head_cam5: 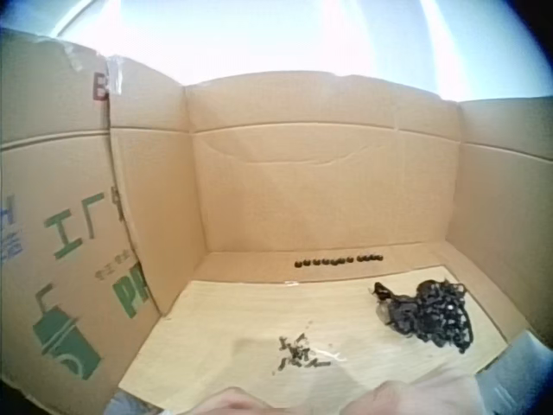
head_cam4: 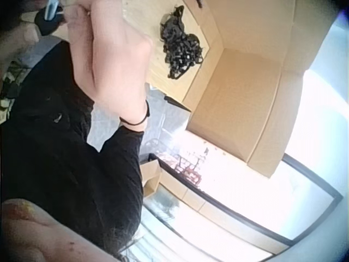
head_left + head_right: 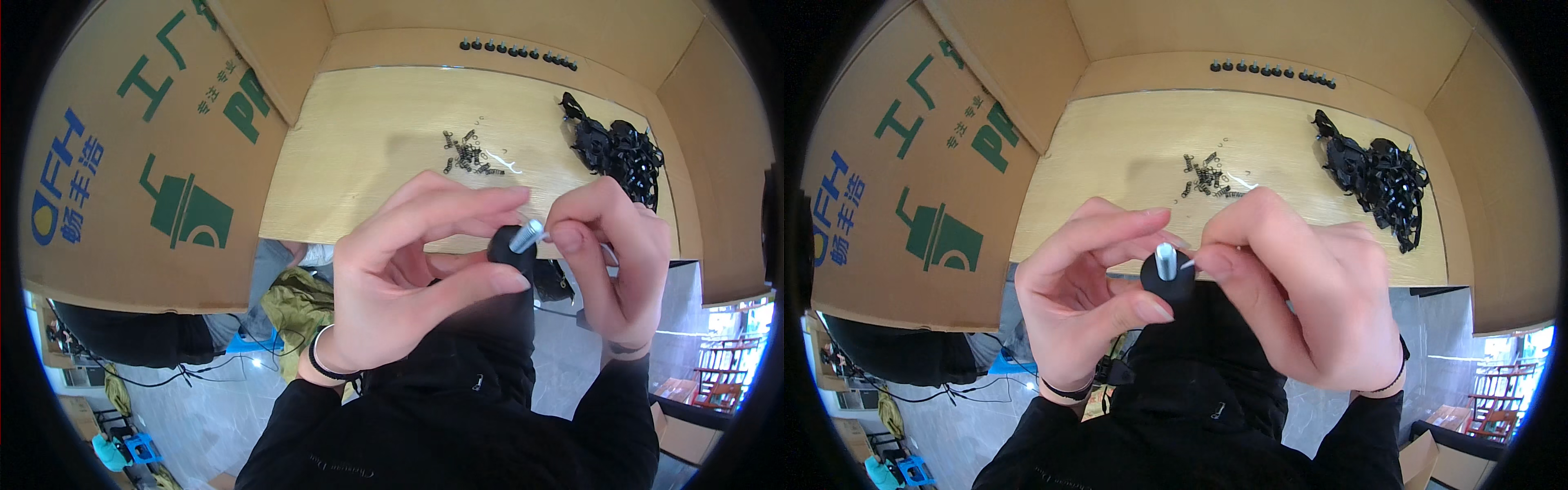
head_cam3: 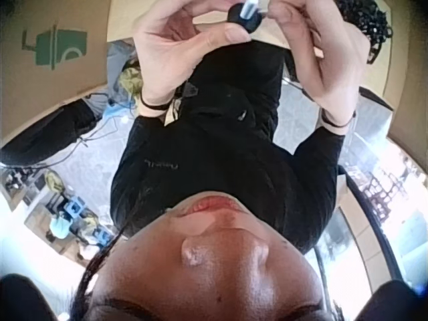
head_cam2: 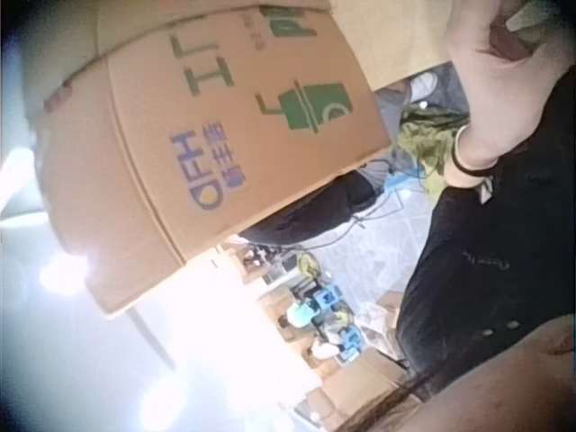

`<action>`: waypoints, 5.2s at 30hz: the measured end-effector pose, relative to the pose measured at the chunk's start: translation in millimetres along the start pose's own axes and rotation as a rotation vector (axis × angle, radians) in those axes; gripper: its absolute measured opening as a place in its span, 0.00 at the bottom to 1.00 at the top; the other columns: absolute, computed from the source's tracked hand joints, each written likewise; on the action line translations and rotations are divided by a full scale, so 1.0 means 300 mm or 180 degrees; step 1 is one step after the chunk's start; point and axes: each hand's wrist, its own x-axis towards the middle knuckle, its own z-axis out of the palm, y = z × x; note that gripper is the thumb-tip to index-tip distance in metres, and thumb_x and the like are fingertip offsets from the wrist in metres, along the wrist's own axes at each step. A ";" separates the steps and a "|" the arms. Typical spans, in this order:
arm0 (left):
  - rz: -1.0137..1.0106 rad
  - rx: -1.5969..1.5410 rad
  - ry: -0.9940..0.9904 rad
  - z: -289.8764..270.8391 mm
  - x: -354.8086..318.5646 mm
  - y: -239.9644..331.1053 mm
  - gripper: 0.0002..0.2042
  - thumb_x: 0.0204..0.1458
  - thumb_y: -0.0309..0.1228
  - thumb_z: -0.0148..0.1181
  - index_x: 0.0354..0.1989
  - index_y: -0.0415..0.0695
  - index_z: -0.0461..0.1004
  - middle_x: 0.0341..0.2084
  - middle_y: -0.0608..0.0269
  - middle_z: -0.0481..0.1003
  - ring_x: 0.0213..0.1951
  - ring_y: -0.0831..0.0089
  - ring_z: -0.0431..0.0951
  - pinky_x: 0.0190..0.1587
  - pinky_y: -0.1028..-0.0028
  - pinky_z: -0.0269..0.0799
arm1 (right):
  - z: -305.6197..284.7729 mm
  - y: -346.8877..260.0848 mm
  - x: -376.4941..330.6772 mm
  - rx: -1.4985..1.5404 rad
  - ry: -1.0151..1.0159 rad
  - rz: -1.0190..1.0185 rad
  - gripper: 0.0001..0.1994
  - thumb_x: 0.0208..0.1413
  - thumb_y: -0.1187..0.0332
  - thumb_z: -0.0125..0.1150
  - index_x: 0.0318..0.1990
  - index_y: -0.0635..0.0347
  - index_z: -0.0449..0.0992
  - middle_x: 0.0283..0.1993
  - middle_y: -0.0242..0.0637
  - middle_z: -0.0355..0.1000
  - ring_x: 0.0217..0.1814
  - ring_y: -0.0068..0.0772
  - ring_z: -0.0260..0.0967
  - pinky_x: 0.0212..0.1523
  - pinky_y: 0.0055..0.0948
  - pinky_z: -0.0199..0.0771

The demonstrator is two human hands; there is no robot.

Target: Assembling small black plastic components by inserting metal screws and attaching small wires.

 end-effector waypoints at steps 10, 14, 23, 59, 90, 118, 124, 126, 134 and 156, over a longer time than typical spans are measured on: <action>-0.0416 -0.0033 -0.0479 0.017 0.053 -0.088 0.27 0.47 0.13 0.62 0.58 0.35 0.63 0.49 0.51 0.71 0.51 0.62 0.76 0.52 0.68 0.77 | -0.004 0.086 -0.016 0.0012 0.0189 0.0514 0.06 0.47 0.71 0.68 0.32 0.61 0.79 0.20 0.23 0.64 0.17 0.11 0.43 0.18 0.18 0.42; -0.0811 0.0498 -0.0513 0.024 0.144 -0.140 0.27 0.48 0.16 0.62 0.58 0.36 0.63 0.49 0.54 0.71 0.53 0.64 0.73 0.54 0.67 0.73 | -0.043 0.212 0.023 -0.0430 0.0287 0.0522 0.03 0.46 0.71 0.69 0.30 0.55 0.81 0.14 0.19 0.60 0.15 0.09 0.42 0.16 0.20 0.38; -0.0699 0.0997 -0.1688 -0.099 0.549 -0.327 0.12 0.59 0.26 0.55 0.49 0.37 0.72 0.39 0.61 0.76 0.45 0.73 0.77 0.49 0.72 0.73 | -0.441 1.156 0.356 -0.2393 0.0341 0.1815 0.18 0.42 0.56 0.71 0.33 0.63 0.80 0.29 0.44 0.78 0.35 0.40 0.77 0.38 0.33 0.75; -0.1124 0.0573 -0.1316 -0.212 0.596 -0.427 0.09 0.60 0.27 0.53 0.45 0.38 0.75 0.33 0.63 0.77 0.40 0.76 0.77 0.46 0.75 0.72 | -0.316 1.720 0.388 -0.2552 0.1108 0.3009 0.13 0.50 0.57 0.63 0.41 0.51 0.81 0.42 0.45 0.78 0.46 0.46 0.76 0.46 0.42 0.76; -0.0980 0.0635 -0.1203 -0.257 0.619 -0.448 0.10 0.61 0.30 0.52 0.45 0.38 0.74 0.32 0.63 0.77 0.38 0.74 0.78 0.45 0.74 0.73 | -0.431 0.797 0.267 -0.1707 -0.0837 0.1873 0.15 0.54 0.61 0.58 0.31 0.66 0.68 0.27 0.50 0.73 0.35 0.53 0.73 0.36 0.41 0.72; -0.1148 0.0518 -0.1236 -0.212 0.572 -0.428 0.22 0.66 0.40 0.41 0.16 0.49 0.56 0.13 0.77 0.50 0.16 0.84 0.47 0.19 0.78 0.41 | -0.384 0.909 -0.181 -0.1885 0.0431 0.1433 0.09 0.53 0.79 0.59 0.33 0.67 0.63 0.30 0.47 0.75 0.34 0.46 0.75 0.34 0.35 0.73; -0.1252 0.0599 -0.1576 -0.211 0.555 -0.409 0.19 0.65 0.41 0.43 0.21 0.46 0.64 0.13 0.78 0.52 0.17 0.86 0.48 0.20 0.81 0.41 | -0.428 0.818 -0.084 -0.1797 0.0783 0.1181 0.10 0.53 0.74 0.60 0.34 0.67 0.62 0.29 0.49 0.73 0.33 0.54 0.72 0.34 0.41 0.70; -0.1260 0.0616 -0.1686 -0.189 0.549 -0.389 0.18 0.65 0.40 0.44 0.24 0.45 0.66 0.14 0.78 0.54 0.18 0.86 0.50 0.21 0.81 0.44 | -0.430 0.806 -0.071 -0.1873 0.0928 0.1092 0.11 0.53 0.74 0.60 0.33 0.67 0.62 0.29 0.49 0.74 0.34 0.53 0.72 0.34 0.40 0.71; -0.0635 0.1631 -0.2897 0.226 0.564 -0.367 0.20 0.57 0.40 0.58 0.52 0.41 0.66 0.39 0.63 0.73 0.39 0.75 0.74 0.40 0.75 0.69 | -0.415 0.725 -0.020 -0.1292 0.0790 0.1393 0.12 0.58 0.77 0.58 0.33 0.65 0.58 0.31 0.40 0.76 0.31 0.23 0.74 0.33 0.23 0.74; -0.0966 0.0857 -0.2768 0.557 0.788 -0.621 0.23 0.58 0.44 0.56 0.54 0.39 0.68 0.42 0.58 0.75 0.41 0.73 0.77 0.43 0.74 0.74 | -0.446 0.714 -0.213 0.0426 0.1819 0.1405 0.10 0.52 0.81 0.61 0.31 0.63 0.63 0.39 0.43 0.77 0.43 0.27 0.75 0.46 0.27 0.76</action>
